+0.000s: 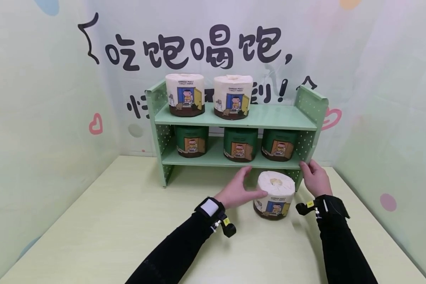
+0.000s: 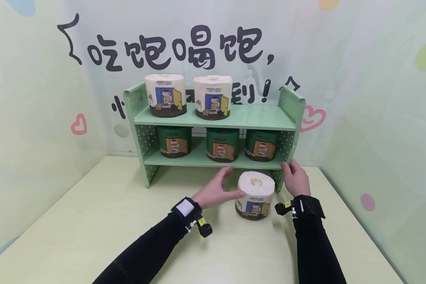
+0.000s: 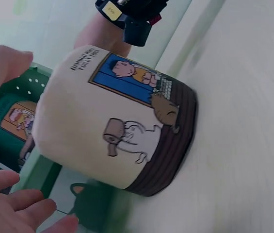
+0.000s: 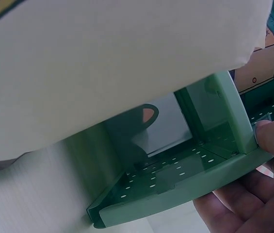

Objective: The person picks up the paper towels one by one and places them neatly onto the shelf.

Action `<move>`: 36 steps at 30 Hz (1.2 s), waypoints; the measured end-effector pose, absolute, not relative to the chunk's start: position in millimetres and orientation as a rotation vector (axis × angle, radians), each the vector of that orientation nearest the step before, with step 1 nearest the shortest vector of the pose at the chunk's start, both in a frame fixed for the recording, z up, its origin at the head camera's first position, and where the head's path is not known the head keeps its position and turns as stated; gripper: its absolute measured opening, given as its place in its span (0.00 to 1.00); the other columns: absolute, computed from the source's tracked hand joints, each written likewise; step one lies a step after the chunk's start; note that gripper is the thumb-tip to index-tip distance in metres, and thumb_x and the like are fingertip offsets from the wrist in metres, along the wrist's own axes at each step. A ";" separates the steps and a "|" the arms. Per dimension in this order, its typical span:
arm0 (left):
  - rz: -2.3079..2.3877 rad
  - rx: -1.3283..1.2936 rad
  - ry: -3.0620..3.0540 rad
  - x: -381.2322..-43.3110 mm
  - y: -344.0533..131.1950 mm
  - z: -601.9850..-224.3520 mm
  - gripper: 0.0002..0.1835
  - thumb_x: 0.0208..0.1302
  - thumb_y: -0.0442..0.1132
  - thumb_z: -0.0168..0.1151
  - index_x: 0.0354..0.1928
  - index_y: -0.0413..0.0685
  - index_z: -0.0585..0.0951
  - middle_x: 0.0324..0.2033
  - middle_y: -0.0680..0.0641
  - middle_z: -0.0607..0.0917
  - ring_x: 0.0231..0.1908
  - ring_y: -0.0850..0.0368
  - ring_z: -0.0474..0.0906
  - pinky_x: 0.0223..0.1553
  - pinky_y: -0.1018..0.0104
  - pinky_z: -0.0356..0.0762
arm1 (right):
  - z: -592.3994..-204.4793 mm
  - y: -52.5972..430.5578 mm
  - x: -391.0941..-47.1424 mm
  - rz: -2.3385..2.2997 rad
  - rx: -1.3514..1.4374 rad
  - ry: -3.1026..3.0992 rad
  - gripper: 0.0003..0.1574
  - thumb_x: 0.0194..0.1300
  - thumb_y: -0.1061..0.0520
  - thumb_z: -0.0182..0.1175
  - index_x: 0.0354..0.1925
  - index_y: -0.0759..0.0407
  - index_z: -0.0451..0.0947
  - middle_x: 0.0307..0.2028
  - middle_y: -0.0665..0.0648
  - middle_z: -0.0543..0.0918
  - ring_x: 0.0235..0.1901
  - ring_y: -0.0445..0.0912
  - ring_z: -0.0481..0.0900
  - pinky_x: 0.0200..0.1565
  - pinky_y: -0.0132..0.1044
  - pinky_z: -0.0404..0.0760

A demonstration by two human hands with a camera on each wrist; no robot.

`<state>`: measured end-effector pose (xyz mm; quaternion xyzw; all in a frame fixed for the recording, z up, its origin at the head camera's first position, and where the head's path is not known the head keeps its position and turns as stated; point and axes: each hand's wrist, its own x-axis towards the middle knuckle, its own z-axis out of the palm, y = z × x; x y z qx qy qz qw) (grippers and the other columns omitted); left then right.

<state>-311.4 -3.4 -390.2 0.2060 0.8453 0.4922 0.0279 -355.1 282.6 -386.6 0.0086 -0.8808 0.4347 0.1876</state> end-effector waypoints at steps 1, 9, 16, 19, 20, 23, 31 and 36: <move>1.509 0.619 2.605 -311.5 -0.5 -392.6 0.60 0.49 0.65 0.74 0.77 0.60 0.49 0.72 0.48 0.58 0.66 0.52 0.56 0.62 0.46 0.63 | -386.3 282.8 -354.8 1.224 0.023 -2.477 0.34 0.80 0.39 0.42 0.68 0.61 0.68 0.54 0.69 0.78 0.52 0.61 0.73 0.52 0.62 0.70; 1.535 0.583 2.538 -311.7 14.9 -415.7 0.63 0.48 0.63 0.76 0.78 0.56 0.47 0.72 0.45 0.57 0.66 0.48 0.56 0.62 0.41 0.60 | -388.4 282.0 -354.9 1.246 0.029 -2.467 0.34 0.80 0.40 0.42 0.68 0.61 0.67 0.56 0.69 0.77 0.55 0.62 0.72 0.54 0.64 0.69; 1.628 0.599 2.503 -311.5 17.4 -420.0 0.59 0.52 0.63 0.74 0.78 0.57 0.49 0.71 0.47 0.60 0.66 0.53 0.57 0.63 0.45 0.61 | -386.2 282.4 -354.6 1.228 0.035 -2.471 0.34 0.80 0.39 0.42 0.68 0.61 0.67 0.57 0.69 0.76 0.56 0.62 0.71 0.55 0.64 0.68; 1.653 0.623 2.490 -311.6 19.9 -421.6 0.58 0.52 0.62 0.74 0.78 0.58 0.49 0.70 0.49 0.61 0.65 0.57 0.58 0.63 0.47 0.62 | -386.0 283.1 -354.7 1.226 0.034 -2.470 0.33 0.80 0.40 0.42 0.68 0.61 0.68 0.56 0.69 0.76 0.56 0.62 0.71 0.55 0.64 0.68; 1.657 0.632 2.487 -311.5 21.0 -422.2 0.58 0.52 0.61 0.75 0.78 0.58 0.49 0.70 0.50 0.62 0.65 0.58 0.58 0.62 0.48 0.63 | -386.1 283.2 -354.6 1.227 0.033 -2.471 0.33 0.80 0.40 0.42 0.68 0.61 0.68 0.56 0.69 0.76 0.55 0.62 0.71 0.55 0.64 0.68; 1.677 0.645 2.476 -310.9 23.2 -423.6 0.58 0.53 0.59 0.76 0.78 0.58 0.49 0.69 0.52 0.63 0.63 0.60 0.60 0.61 0.50 0.65 | -386.1 282.5 -354.7 1.234 0.033 -2.474 0.33 0.80 0.40 0.42 0.68 0.61 0.68 0.56 0.69 0.76 0.55 0.62 0.71 0.54 0.64 0.68; 1.721 0.643 2.509 -312.1 23.4 -425.6 0.60 0.48 0.56 0.80 0.77 0.53 0.51 0.64 0.51 0.64 0.59 0.60 0.64 0.59 0.55 0.68 | -386.3 282.4 -355.5 1.210 0.042 -2.476 0.34 0.80 0.40 0.42 0.69 0.61 0.67 0.55 0.69 0.77 0.54 0.61 0.72 0.53 0.62 0.69; 1.697 0.637 2.531 -313.0 22.1 -427.5 0.58 0.45 0.58 0.81 0.75 0.59 0.57 0.59 0.53 0.65 0.54 0.61 0.66 0.55 0.57 0.70 | -387.0 282.7 -355.1 1.214 0.054 -2.458 0.33 0.80 0.41 0.42 0.69 0.61 0.67 0.55 0.69 0.77 0.54 0.62 0.73 0.53 0.62 0.69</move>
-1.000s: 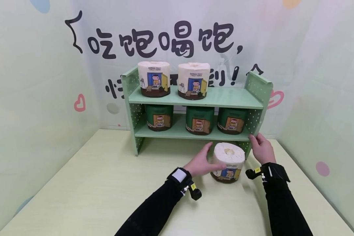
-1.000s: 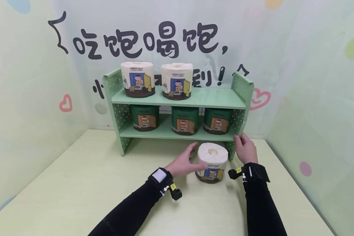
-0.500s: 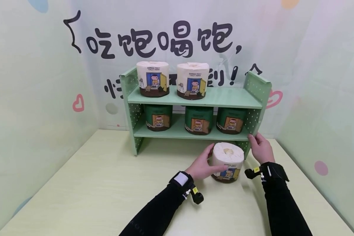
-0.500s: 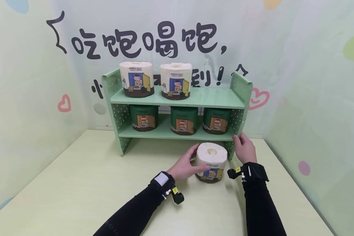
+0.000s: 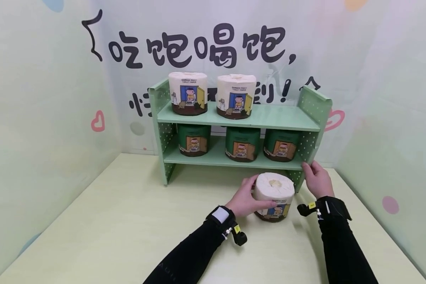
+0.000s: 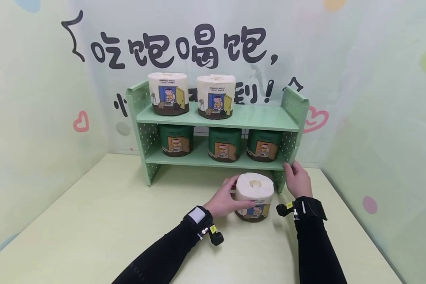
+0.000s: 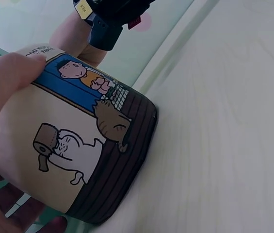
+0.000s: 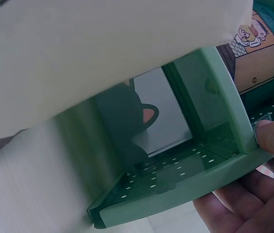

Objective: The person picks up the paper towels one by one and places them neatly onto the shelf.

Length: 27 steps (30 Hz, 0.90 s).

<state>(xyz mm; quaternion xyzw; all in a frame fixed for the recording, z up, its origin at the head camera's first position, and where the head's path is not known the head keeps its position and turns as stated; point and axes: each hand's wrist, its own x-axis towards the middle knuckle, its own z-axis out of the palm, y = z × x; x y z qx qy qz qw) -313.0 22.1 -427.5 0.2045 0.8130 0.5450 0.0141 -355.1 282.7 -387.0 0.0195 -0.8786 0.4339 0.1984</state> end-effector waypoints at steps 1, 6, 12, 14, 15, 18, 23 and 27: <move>1.692 0.636 2.530 -313.3 22.0 -427.7 0.58 0.45 0.58 0.81 0.75 0.58 0.57 0.58 0.53 0.65 0.54 0.60 0.66 0.55 0.57 0.69 | -387.2 282.6 -355.0 1.216 0.055 -2.456 0.33 0.80 0.41 0.43 0.68 0.61 0.67 0.55 0.69 0.77 0.54 0.62 0.73 0.53 0.62 0.70; 1.625 0.606 2.539 -313.9 17.8 -424.8 0.64 0.44 0.58 0.81 0.77 0.55 0.49 0.65 0.47 0.61 0.58 0.55 0.64 0.59 0.52 0.67 | -387.9 282.3 -354.9 1.217 0.050 -2.466 0.34 0.80 0.40 0.42 0.68 0.62 0.67 0.54 0.69 0.78 0.52 0.61 0.73 0.51 0.61 0.70; 1.544 0.661 2.494 -318.1 8.1 -419.3 0.66 0.43 0.55 0.82 0.78 0.67 0.45 0.68 0.44 0.58 0.60 0.51 0.61 0.62 0.47 0.61 | -385.7 281.5 -353.9 1.230 0.045 -2.469 0.34 0.80 0.40 0.42 0.69 0.62 0.66 0.54 0.69 0.78 0.52 0.61 0.73 0.51 0.61 0.70; 1.522 0.701 2.472 -320.2 5.0 -418.5 0.65 0.43 0.55 0.82 0.77 0.70 0.45 0.67 0.44 0.59 0.60 0.52 0.61 0.62 0.47 0.60 | -384.8 281.7 -353.6 1.227 0.047 -2.467 0.34 0.80 0.40 0.42 0.69 0.61 0.66 0.54 0.69 0.78 0.52 0.61 0.73 0.51 0.61 0.70; 1.508 0.717 2.467 -321.0 3.4 -418.2 0.65 0.44 0.54 0.82 0.77 0.71 0.45 0.67 0.44 0.58 0.60 0.52 0.60 0.62 0.47 0.59 | -384.6 282.0 -353.5 1.228 0.050 -2.465 0.34 0.80 0.40 0.42 0.69 0.61 0.66 0.54 0.70 0.78 0.52 0.61 0.73 0.51 0.61 0.70; 1.489 0.771 2.427 -323.2 -0.6 -418.2 0.61 0.45 0.52 0.81 0.76 0.72 0.49 0.65 0.47 0.60 0.60 0.55 0.59 0.61 0.49 0.60 | -384.2 282.6 -353.3 1.214 0.060 -2.464 0.33 0.80 0.41 0.42 0.69 0.62 0.66 0.53 0.70 0.78 0.52 0.61 0.73 0.50 0.60 0.71; 1.479 0.840 2.368 -324.0 -4.2 -418.3 0.50 0.47 0.48 0.80 0.71 0.73 0.61 0.56 0.55 0.64 0.56 0.60 0.59 0.57 0.52 0.64 | -383.9 282.9 -353.0 1.213 0.065 -2.466 0.34 0.80 0.41 0.42 0.69 0.62 0.66 0.54 0.70 0.78 0.52 0.62 0.73 0.51 0.62 0.70; 1.518 0.835 2.319 -322.3 -4.8 -418.4 0.50 0.47 0.47 0.81 0.71 0.70 0.62 0.54 0.57 0.65 0.55 0.61 0.59 0.56 0.54 0.64 | -384.4 283.2 -353.8 1.219 0.063 -2.470 0.34 0.80 0.40 0.42 0.70 0.61 0.65 0.56 0.70 0.76 0.53 0.62 0.73 0.52 0.62 0.70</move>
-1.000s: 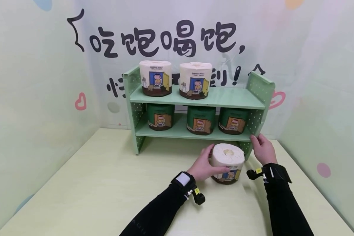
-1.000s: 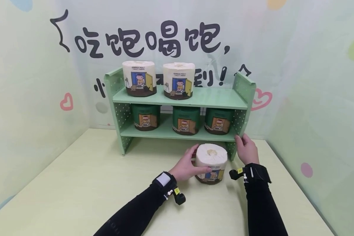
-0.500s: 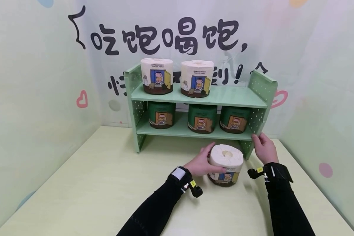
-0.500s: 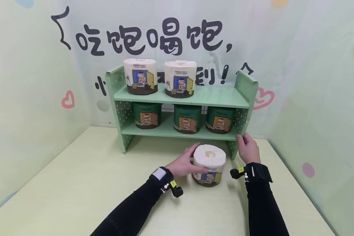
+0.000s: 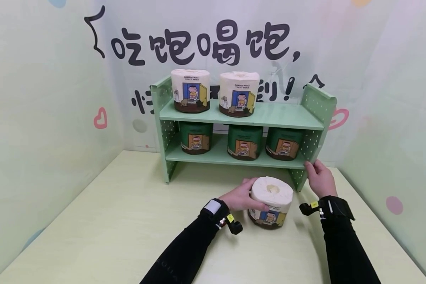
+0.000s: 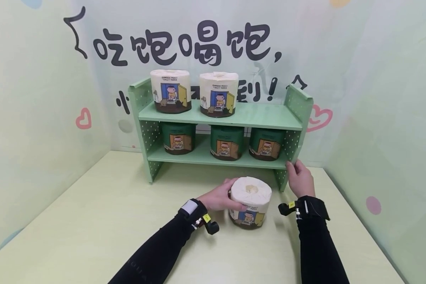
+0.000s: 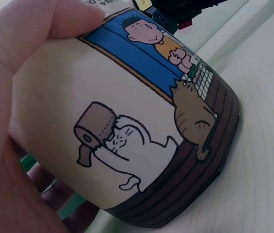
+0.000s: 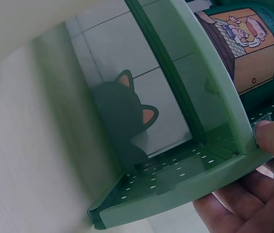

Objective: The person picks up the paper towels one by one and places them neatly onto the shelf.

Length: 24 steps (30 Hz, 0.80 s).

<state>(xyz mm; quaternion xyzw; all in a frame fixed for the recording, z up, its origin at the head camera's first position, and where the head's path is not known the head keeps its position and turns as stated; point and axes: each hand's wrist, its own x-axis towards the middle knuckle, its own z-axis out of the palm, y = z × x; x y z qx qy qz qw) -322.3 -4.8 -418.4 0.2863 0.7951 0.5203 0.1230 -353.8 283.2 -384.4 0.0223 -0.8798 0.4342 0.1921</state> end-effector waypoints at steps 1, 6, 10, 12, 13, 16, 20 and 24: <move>1.529 0.834 2.307 -322.0 -4.7 -418.5 0.50 0.47 0.46 0.80 0.71 0.68 0.62 0.54 0.57 0.65 0.55 0.62 0.60 0.57 0.54 0.64 | -384.7 283.5 -353.8 1.221 0.061 -2.470 0.34 0.80 0.40 0.42 0.70 0.61 0.65 0.56 0.70 0.76 0.53 0.62 0.73 0.52 0.62 0.70; 1.601 0.842 2.160 -320.6 -4.7 -418.5 0.53 0.51 0.42 0.78 0.74 0.58 0.55 0.57 0.59 0.70 0.55 0.65 0.66 0.60 0.56 0.62 | -384.3 283.3 -352.8 1.219 0.058 -2.473 0.35 0.80 0.40 0.42 0.70 0.61 0.65 0.56 0.70 0.76 0.53 0.62 0.73 0.51 0.62 0.71; 1.586 0.885 2.095 -321.0 -8.2 -416.3 0.53 0.53 0.40 0.77 0.74 0.58 0.52 0.58 0.59 0.71 0.56 0.65 0.67 0.60 0.59 0.62 | -384.0 282.1 -353.2 1.223 0.057 -2.469 0.34 0.80 0.40 0.42 0.70 0.61 0.65 0.56 0.70 0.76 0.53 0.62 0.73 0.51 0.62 0.70; 1.586 0.910 2.073 -322.1 -9.9 -415.7 0.51 0.53 0.39 0.77 0.74 0.59 0.53 0.58 0.59 0.71 0.57 0.65 0.66 0.61 0.59 0.62 | -383.9 281.7 -354.0 1.231 0.057 -2.463 0.34 0.80 0.41 0.42 0.70 0.61 0.65 0.56 0.70 0.76 0.54 0.62 0.72 0.52 0.63 0.70; 1.589 0.919 2.063 -322.6 -10.6 -415.6 0.51 0.53 0.38 0.77 0.73 0.60 0.54 0.59 0.59 0.71 0.57 0.65 0.66 0.61 0.59 0.62 | -384.1 281.5 -354.6 1.235 0.055 -2.462 0.34 0.80 0.41 0.42 0.70 0.61 0.65 0.57 0.69 0.76 0.54 0.62 0.72 0.53 0.63 0.70; 1.584 0.935 2.048 -323.3 -11.3 -416.0 0.52 0.51 0.35 0.78 0.73 0.62 0.55 0.59 0.60 0.71 0.57 0.65 0.66 0.62 0.59 0.61 | -384.7 281.3 -355.8 1.242 0.046 -2.461 0.34 0.80 0.40 0.43 0.70 0.61 0.65 0.57 0.69 0.76 0.55 0.62 0.72 0.54 0.62 0.69; 1.569 0.939 2.041 -322.7 -10.3 -416.3 0.55 0.50 0.33 0.79 0.73 0.65 0.53 0.59 0.60 0.70 0.58 0.65 0.65 0.63 0.58 0.59 | -385.1 281.6 -355.7 1.252 0.036 -2.466 0.35 0.80 0.40 0.42 0.70 0.61 0.64 0.57 0.69 0.75 0.55 0.62 0.72 0.54 0.63 0.69; 1.557 0.933 2.050 -321.8 -10.5 -415.8 0.55 0.50 0.34 0.79 0.73 0.65 0.53 0.59 0.60 0.70 0.57 0.65 0.66 0.63 0.57 0.59 | -385.5 282.1 -355.3 1.249 0.044 -2.466 0.34 0.80 0.40 0.42 0.70 0.61 0.64 0.57 0.69 0.76 0.55 0.62 0.72 0.53 0.63 0.69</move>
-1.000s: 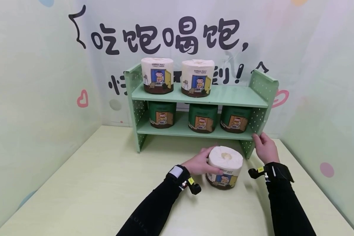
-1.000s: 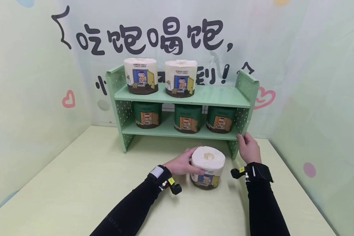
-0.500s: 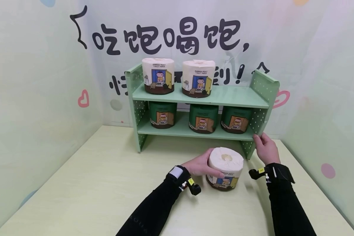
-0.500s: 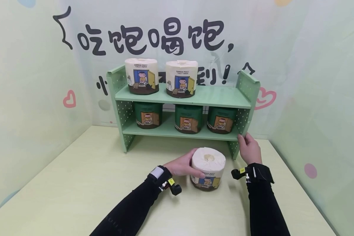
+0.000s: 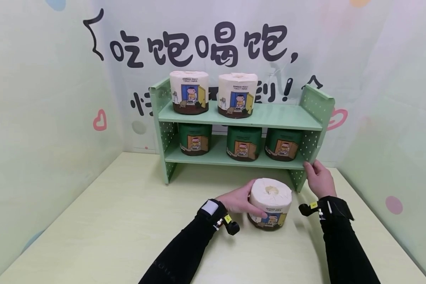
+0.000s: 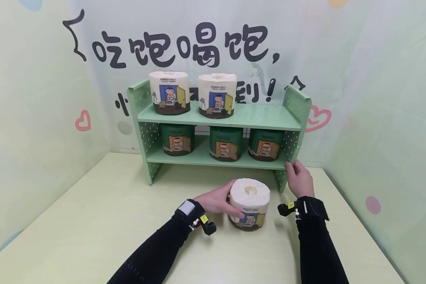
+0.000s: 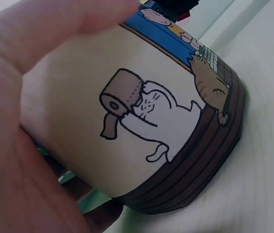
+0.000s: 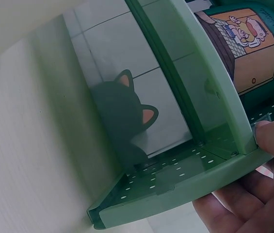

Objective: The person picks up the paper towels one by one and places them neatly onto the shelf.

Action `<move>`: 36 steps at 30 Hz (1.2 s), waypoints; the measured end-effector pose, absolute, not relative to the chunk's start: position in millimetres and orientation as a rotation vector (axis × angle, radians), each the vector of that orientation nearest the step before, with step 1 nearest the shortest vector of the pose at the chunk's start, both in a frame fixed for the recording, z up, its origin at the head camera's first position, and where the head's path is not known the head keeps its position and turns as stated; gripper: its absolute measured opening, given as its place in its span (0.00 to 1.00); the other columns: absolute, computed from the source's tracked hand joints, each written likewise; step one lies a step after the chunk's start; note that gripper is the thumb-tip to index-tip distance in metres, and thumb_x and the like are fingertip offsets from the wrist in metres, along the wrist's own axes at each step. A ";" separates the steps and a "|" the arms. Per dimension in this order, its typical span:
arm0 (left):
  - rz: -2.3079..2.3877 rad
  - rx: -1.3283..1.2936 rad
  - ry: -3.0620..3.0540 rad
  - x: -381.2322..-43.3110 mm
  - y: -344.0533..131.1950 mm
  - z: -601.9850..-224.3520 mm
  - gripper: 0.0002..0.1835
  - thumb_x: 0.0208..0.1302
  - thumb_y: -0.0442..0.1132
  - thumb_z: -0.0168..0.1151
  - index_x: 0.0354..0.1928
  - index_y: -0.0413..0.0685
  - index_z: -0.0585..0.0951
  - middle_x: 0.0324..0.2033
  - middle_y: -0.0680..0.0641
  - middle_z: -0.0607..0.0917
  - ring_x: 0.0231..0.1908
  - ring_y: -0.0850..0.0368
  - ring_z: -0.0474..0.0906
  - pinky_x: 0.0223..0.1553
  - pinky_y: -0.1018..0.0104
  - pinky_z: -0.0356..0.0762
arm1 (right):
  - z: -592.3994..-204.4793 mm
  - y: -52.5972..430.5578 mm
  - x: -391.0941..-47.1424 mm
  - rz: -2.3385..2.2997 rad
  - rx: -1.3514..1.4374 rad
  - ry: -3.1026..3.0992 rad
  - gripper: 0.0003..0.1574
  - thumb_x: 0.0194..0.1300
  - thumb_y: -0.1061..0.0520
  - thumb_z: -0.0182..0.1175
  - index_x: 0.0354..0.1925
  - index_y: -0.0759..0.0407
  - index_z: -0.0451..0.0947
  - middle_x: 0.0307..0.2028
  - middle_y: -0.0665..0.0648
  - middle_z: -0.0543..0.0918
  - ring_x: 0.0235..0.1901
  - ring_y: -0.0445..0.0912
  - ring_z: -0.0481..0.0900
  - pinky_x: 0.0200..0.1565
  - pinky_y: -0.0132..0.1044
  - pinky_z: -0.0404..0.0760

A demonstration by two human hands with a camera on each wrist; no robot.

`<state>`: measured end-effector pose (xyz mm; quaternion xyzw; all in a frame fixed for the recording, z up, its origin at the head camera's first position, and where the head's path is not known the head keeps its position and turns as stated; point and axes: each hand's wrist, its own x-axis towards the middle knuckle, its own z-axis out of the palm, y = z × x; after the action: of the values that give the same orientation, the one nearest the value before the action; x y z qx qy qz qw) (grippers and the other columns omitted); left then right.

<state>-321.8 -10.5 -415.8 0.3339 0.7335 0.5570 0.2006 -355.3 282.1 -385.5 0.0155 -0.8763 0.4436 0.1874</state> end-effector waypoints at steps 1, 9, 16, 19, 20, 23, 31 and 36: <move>1.554 0.936 2.049 -321.8 -10.4 -416.0 0.55 0.50 0.33 0.79 0.73 0.65 0.53 0.59 0.60 0.70 0.57 0.65 0.66 0.63 0.57 0.59 | -385.9 282.6 -355.4 1.244 0.045 -2.469 0.34 0.80 0.40 0.42 0.70 0.61 0.64 0.57 0.69 0.76 0.55 0.62 0.72 0.53 0.63 0.69; 1.571 0.882 2.103 -321.3 -11.0 -416.0 0.56 0.47 0.34 0.81 0.74 0.60 0.54 0.59 0.58 0.70 0.57 0.64 0.66 0.63 0.55 0.60 | -386.4 283.2 -356.1 1.252 0.028 -2.471 0.34 0.80 0.40 0.42 0.70 0.60 0.65 0.57 0.68 0.76 0.54 0.61 0.72 0.52 0.62 0.70; 1.599 0.834 2.171 -322.0 -12.8 -415.7 0.52 0.48 0.38 0.81 0.72 0.55 0.59 0.57 0.58 0.73 0.55 0.64 0.68 0.61 0.53 0.64 | -385.1 282.0 -355.6 1.246 0.012 -2.476 0.34 0.80 0.40 0.42 0.68 0.61 0.67 0.56 0.68 0.77 0.51 0.60 0.72 0.48 0.57 0.71; 1.609 0.853 2.169 -323.2 -13.1 -415.6 0.51 0.49 0.39 0.80 0.72 0.55 0.60 0.57 0.58 0.74 0.55 0.64 0.69 0.60 0.55 0.66 | -384.9 281.6 -355.5 1.234 0.018 -2.476 0.34 0.80 0.40 0.41 0.67 0.62 0.68 0.55 0.68 0.78 0.49 0.59 0.73 0.46 0.55 0.70; 1.612 0.856 2.168 -323.7 -13.3 -415.6 0.51 0.49 0.39 0.80 0.72 0.55 0.60 0.57 0.58 0.74 0.55 0.64 0.69 0.59 0.56 0.66 | -384.9 281.8 -355.5 1.233 0.021 -2.475 0.33 0.80 0.40 0.42 0.67 0.62 0.68 0.55 0.68 0.78 0.49 0.59 0.73 0.46 0.55 0.70; 1.606 0.853 2.176 -323.9 -14.4 -414.8 0.50 0.50 0.39 0.80 0.73 0.54 0.61 0.56 0.59 0.74 0.55 0.64 0.69 0.58 0.57 0.68 | -384.4 281.3 -355.0 1.236 0.029 -2.474 0.33 0.80 0.40 0.42 0.67 0.62 0.68 0.55 0.68 0.77 0.50 0.59 0.73 0.47 0.56 0.71; 1.601 0.816 2.207 -323.0 -16.9 -409.3 0.51 0.49 0.42 0.80 0.73 0.53 0.61 0.57 0.57 0.74 0.55 0.63 0.69 0.59 0.54 0.68 | -384.2 281.1 -355.1 1.243 0.019 -2.467 0.33 0.80 0.40 0.42 0.67 0.62 0.69 0.56 0.68 0.77 0.52 0.60 0.73 0.50 0.59 0.71; 1.623 0.863 2.200 -322.1 -17.3 -402.1 0.50 0.49 0.43 0.80 0.73 0.55 0.61 0.57 0.57 0.74 0.55 0.63 0.69 0.58 0.54 0.69 | -385.6 282.1 -356.3 1.244 0.024 -2.467 0.33 0.80 0.40 0.42 0.68 0.61 0.68 0.56 0.68 0.77 0.52 0.60 0.73 0.51 0.60 0.71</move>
<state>-322.1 -17.3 -402.1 0.2983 0.7600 0.5609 0.1369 -356.3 282.1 -385.6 0.0086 -0.8770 0.4421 0.1880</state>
